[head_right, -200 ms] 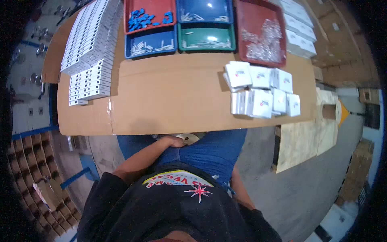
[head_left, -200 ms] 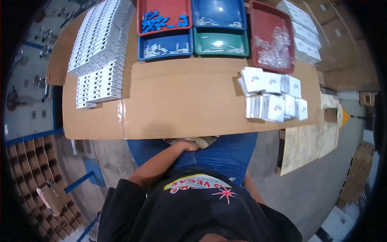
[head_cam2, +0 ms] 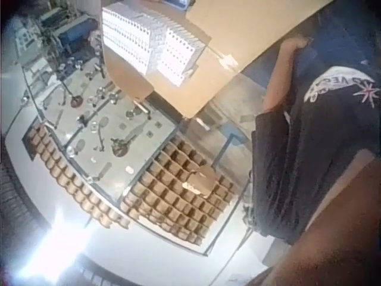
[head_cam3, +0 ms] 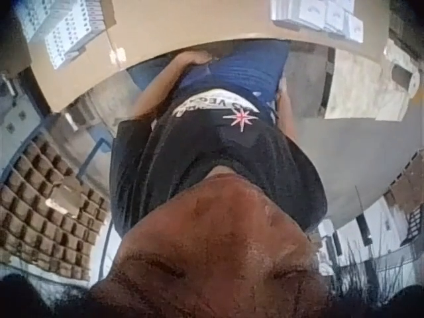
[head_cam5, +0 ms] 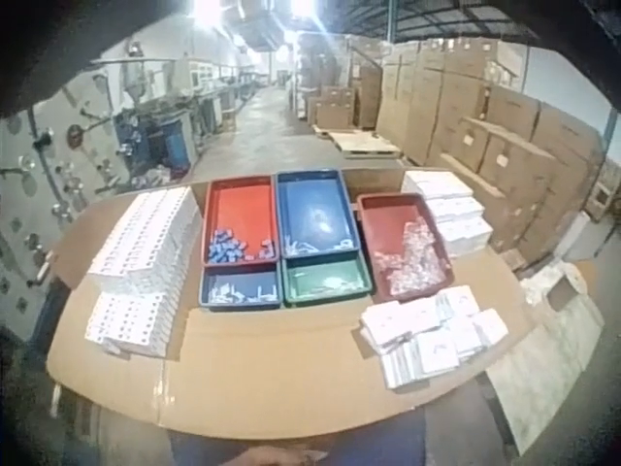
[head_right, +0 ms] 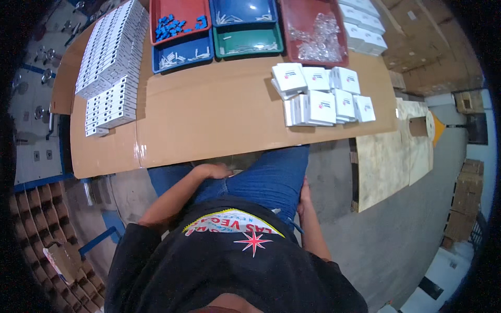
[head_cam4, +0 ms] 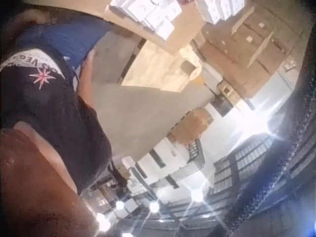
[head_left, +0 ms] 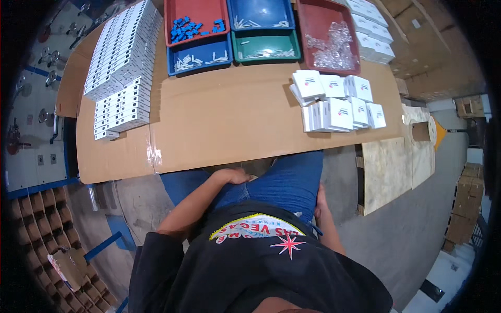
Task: The recorder is assembling small white cardboard boxes and placing blue and white plastic components inside them.
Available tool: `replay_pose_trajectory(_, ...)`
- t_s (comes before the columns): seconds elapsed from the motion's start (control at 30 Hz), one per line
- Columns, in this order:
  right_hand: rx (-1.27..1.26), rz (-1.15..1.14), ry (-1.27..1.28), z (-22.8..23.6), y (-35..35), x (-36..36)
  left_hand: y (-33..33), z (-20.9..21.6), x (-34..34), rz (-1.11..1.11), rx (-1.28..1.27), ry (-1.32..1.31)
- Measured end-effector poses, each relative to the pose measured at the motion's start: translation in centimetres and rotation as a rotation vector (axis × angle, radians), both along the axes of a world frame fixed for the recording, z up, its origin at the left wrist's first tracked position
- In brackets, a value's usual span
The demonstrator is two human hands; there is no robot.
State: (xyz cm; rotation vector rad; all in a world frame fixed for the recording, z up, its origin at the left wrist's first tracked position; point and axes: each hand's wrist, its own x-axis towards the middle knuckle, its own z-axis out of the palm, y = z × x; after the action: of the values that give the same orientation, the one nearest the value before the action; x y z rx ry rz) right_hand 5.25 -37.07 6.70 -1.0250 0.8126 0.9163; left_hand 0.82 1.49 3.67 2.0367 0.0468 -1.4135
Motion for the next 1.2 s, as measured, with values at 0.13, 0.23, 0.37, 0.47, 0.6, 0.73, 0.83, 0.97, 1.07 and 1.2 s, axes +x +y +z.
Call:
replay_pose_trajectory(0.13, -0.016, 0.055, -0.243, 2.8, 0.1, 1.7, 2.1, 7.9, -1.5, 0.022, 0.050, -0.197)
replay_pose_trajectory(0.23, -0.207, 0.243, -0.310, 5.5, 0.2, 3.1, 3.3, 11.6, -5.5, 0.146, 0.125, -0.348)
replay_pose_trajectory(0.37, -0.405, 0.295, -0.508, 13.6, 3.8, 3.1, 2.0, 14.6, -7.5, 0.339, 0.219, -0.548)
replay_pose_trajectory(0.47, -0.478, 0.636, -0.844, 15.5, 4.8, 3.9, 1.7, 13.9, -8.1, 0.538, 0.007, -0.570)
replay_pose_trajectory(0.6, -0.375, 0.798, -1.057, 17.0, 6.0, 5.1, 1.6, 14.4, -8.0, 0.526, -0.025, -0.616)
replay_pose_trajectory(0.73, -0.329, 0.814, -1.267, 18.2, 8.0, 8.5, 1.7, 13.5, -8.6, 0.472, 0.045, -0.649)
replay_pose_trajectory(0.83, -0.540, 0.942, -1.365, 22.1, 10.9, 12.0, 1.9, 13.5, -9.4, 0.489, 0.080, -0.667)
replay_pose_trajectory(0.97, -0.949, 1.025, -1.656, 23.2, 15.5, 18.2, 1.8, 14.1, -9.2, 0.526, 0.099, -0.668)
replay_pose_trajectory(1.07, -1.017, 1.028, -1.696, 21.0, 20.6, 22.1, 2.2, 12.8, -9.1, 0.562, 0.063, -0.678)
replay_pose_trajectory(1.2, -1.405, 1.072, -1.560, 16.9, 24.6, 24.4, 2.4, 12.1, -8.6, 0.653, -0.071, -0.713)
